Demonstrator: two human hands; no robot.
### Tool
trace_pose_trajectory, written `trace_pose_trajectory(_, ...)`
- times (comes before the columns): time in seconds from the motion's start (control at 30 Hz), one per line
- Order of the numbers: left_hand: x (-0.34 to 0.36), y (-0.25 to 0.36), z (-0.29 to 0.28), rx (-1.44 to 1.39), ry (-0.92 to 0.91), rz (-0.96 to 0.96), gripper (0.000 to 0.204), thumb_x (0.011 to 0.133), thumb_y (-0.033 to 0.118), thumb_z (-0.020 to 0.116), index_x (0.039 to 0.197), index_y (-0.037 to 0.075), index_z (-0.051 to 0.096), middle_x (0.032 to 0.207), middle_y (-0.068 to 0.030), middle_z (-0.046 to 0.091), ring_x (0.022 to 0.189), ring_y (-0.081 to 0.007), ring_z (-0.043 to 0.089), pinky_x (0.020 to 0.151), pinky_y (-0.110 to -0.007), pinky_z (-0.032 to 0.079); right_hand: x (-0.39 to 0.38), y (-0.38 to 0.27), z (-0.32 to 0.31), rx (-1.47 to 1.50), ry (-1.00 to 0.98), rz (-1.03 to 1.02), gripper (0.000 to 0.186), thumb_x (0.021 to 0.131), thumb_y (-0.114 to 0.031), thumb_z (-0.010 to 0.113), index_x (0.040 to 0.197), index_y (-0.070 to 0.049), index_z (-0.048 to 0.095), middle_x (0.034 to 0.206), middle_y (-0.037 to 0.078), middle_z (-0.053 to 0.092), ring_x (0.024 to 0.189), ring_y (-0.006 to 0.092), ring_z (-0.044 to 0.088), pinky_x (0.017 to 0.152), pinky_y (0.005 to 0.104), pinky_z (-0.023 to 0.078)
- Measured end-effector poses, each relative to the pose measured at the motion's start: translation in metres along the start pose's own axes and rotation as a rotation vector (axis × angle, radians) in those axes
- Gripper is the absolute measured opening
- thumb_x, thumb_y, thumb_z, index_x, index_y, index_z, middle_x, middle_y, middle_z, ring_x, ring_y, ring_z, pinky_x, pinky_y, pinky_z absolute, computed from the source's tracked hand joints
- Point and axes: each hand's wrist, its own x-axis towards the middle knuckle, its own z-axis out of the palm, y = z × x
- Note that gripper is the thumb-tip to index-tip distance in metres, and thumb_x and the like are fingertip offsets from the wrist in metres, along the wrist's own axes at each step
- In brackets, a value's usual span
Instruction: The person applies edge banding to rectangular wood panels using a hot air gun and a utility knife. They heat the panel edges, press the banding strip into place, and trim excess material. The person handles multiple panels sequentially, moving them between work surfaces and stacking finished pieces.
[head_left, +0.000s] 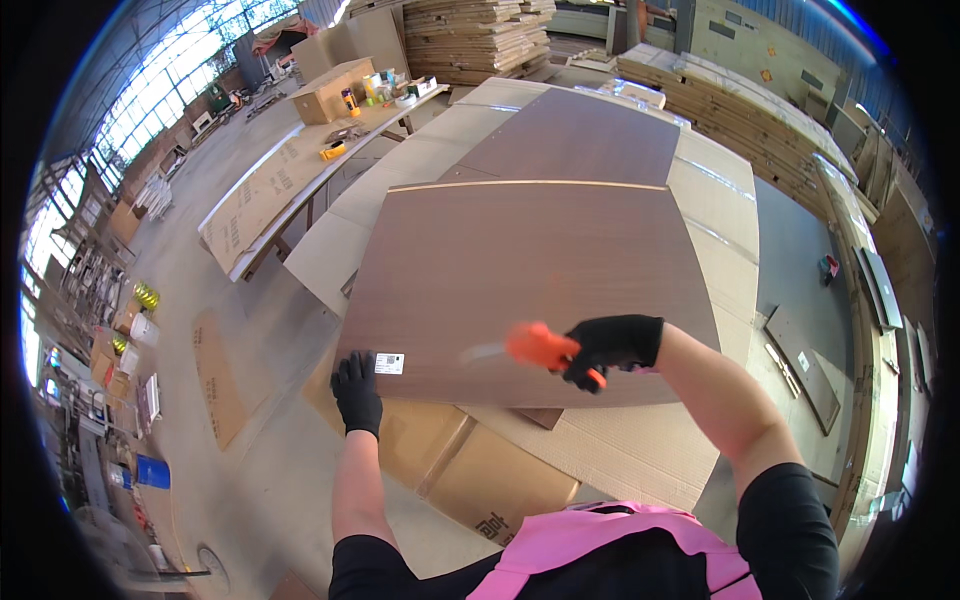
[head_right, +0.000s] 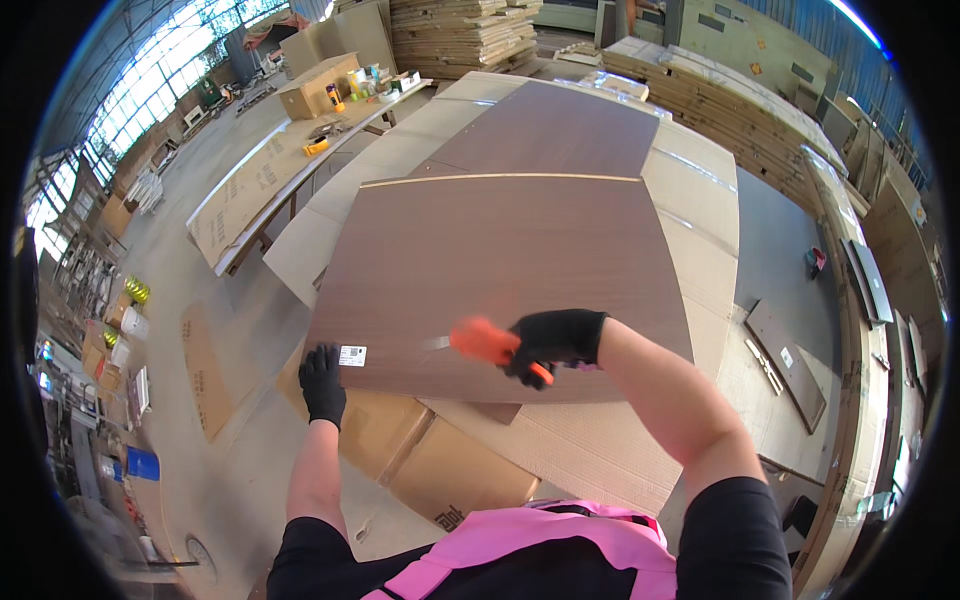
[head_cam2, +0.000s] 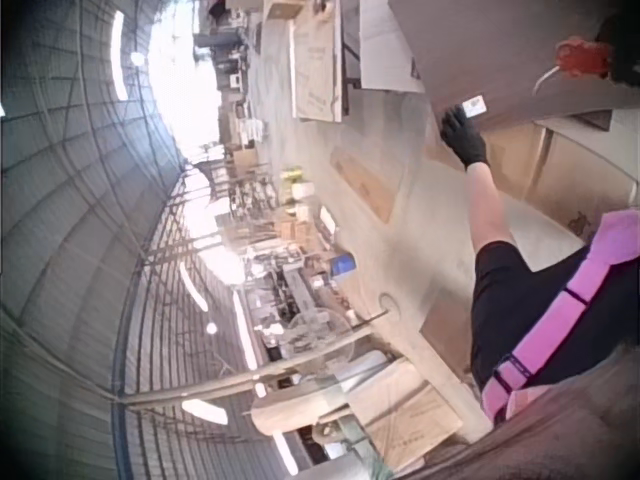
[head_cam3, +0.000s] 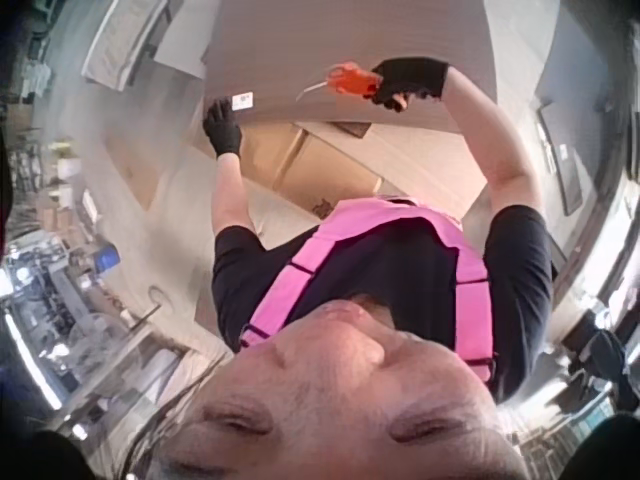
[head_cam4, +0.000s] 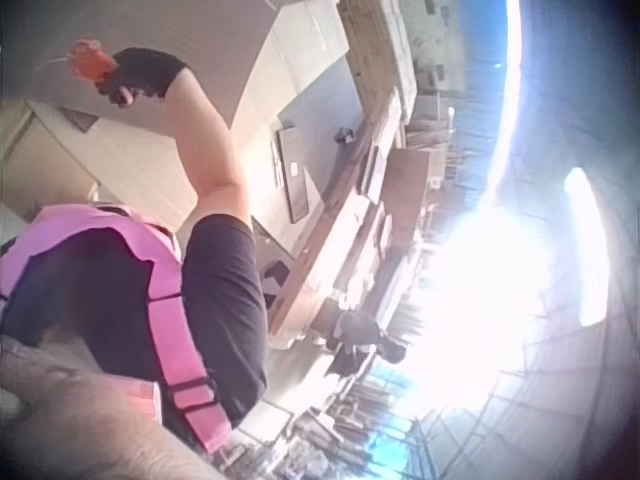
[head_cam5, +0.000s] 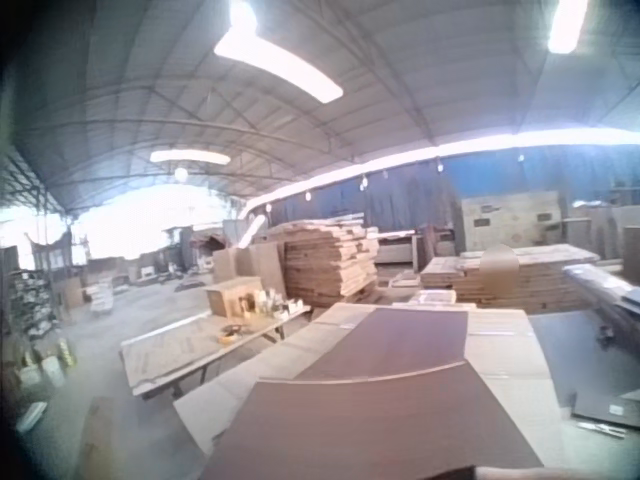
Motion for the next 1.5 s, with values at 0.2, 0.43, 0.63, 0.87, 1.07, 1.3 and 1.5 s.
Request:
trace_pose_trajectory(0.2,-0.050,0.038,-0.024,-0.093,0.004,0.100,0.051,0.084,0.010,0.049,0.134,0.017,0.052,0.130,-0.0069,0.050,0.102,-0.0304,0.050,0.084,-0.043,0.043,0.000,0.026,-0.073,0.557,0.801,-0.135,0.017,0.085,-0.011,0.062,0.094,0.000,0.054,0.067,0.009,0.058,0.057,0.0189,0.060,0.049,0.0319,0.050)
trace_pose_trajectory(0.43,-0.172,0.189,-0.100,-0.526,-0.076,0.461,0.051,0.082,0.013,0.052,0.133,0.013,0.055,0.133,-0.0078,0.053,0.093,-0.0257,0.055,0.077,-0.040,0.039,0.012,0.019,-0.039,0.181,0.258,-0.073,0.021,0.084,-0.018,0.066,0.092,0.001,0.061,0.068,0.007,0.061,0.060,0.0152,0.059,0.054,0.0292,0.048)
trace_pose_trajectory(0.63,-0.185,0.238,-0.117,-1.063,-0.052,0.459,0.054,0.080,0.030,0.063,0.127,0.005,0.055,0.131,-0.0184,0.049,0.115,-0.0371,0.048,0.093,-0.050,0.041,0.010,-0.013,-0.007,0.137,0.360,-0.137,0.018,0.083,-0.017,0.066,0.089,0.000,0.064,0.067,0.005,0.062,0.055,0.0149,0.057,0.050,0.0299,0.047)
trace_pose_trajectory(0.87,-0.205,0.191,-0.087,-1.771,-0.372,-0.662,0.056,0.090,0.028,0.061,0.133,-0.003,0.044,0.126,-0.0173,0.053,0.116,-0.0271,0.052,0.096,-0.039,0.044,-0.054,0.032,-0.009,-0.163,-0.032,-0.016,0.029,0.077,-0.017,0.068,0.098,0.002,0.062,0.069,0.008,0.062,0.060,0.0156,0.061,0.056,0.0287,0.048)
trace_pose_trajectory(1.07,-0.192,0.230,-0.119,-1.926,-0.446,-0.541,0.036,0.100,0.027,0.047,0.120,-0.002,0.054,0.114,-0.0123,0.062,0.101,-0.0200,0.060,0.087,-0.036,0.049,-0.094,0.035,0.012,-0.191,0.626,-0.027,0.024,0.080,-0.008,0.063,0.100,0.005,0.061,0.071,0.009,0.062,0.062,0.0153,0.061,0.061,0.0290,0.049)
trace_pose_trajectory(1.3,-0.204,0.283,-0.132,-1.871,-0.356,-0.468,0.040,0.094,0.034,0.054,0.114,-0.001,0.058,0.105,-0.0115,0.064,0.095,-0.0208,0.061,0.086,-0.037,0.048,-0.097,0.038,0.025,-0.083,0.552,-0.019,0.022,0.081,-0.012,0.066,0.095,0.004,0.060,0.069,0.008,0.062,0.060,0.0141,0.061,0.055,0.0274,0.048)
trace_pose_trajectory(1.5,-0.186,0.255,-0.090,-2.066,-0.540,-0.308,0.036,0.097,0.032,0.050,0.107,0.000,0.063,0.096,-0.0057,0.066,0.091,-0.0153,0.061,0.085,-0.032,0.047,-0.112,0.044,0.032,-0.156,-0.168,0.069,0.027,0.078,-0.014,0.068,0.100,0.003,0.063,0.070,0.007,0.065,0.058,0.0150,0.063,0.057,0.0268,0.050)
